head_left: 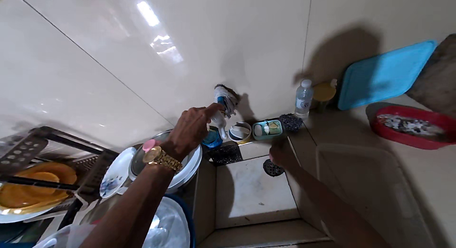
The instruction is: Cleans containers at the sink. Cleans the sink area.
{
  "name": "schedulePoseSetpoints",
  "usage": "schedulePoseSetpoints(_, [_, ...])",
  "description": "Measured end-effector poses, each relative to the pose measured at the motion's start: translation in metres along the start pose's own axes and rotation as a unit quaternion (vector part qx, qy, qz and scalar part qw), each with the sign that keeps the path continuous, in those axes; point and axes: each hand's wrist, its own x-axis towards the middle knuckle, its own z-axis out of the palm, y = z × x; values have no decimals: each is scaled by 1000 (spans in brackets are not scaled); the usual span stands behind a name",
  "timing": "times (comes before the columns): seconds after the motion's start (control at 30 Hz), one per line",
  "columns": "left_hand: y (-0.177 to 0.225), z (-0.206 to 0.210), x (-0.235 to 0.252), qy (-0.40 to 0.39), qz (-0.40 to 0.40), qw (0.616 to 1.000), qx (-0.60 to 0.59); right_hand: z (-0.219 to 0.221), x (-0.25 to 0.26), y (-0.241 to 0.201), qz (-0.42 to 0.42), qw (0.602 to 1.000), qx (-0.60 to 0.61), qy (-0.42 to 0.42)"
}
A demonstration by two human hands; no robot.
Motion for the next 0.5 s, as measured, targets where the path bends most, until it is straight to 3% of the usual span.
schedulePoseSetpoints(0.23, [1, -1, -1, -2, 2, 1000, 0, 37, -23, -9, -15, 995, -98, 5])
schedulePoseSetpoints(0.33, [1, -1, -1, -2, -2, 1000, -4, 49, -20, -3, -36, 993, -108, 35])
schedulePoseSetpoints(0.5, [-1, 1, 0, -1, -3, 1000, -3, 40, -22, -4, -29, 996, -81, 7])
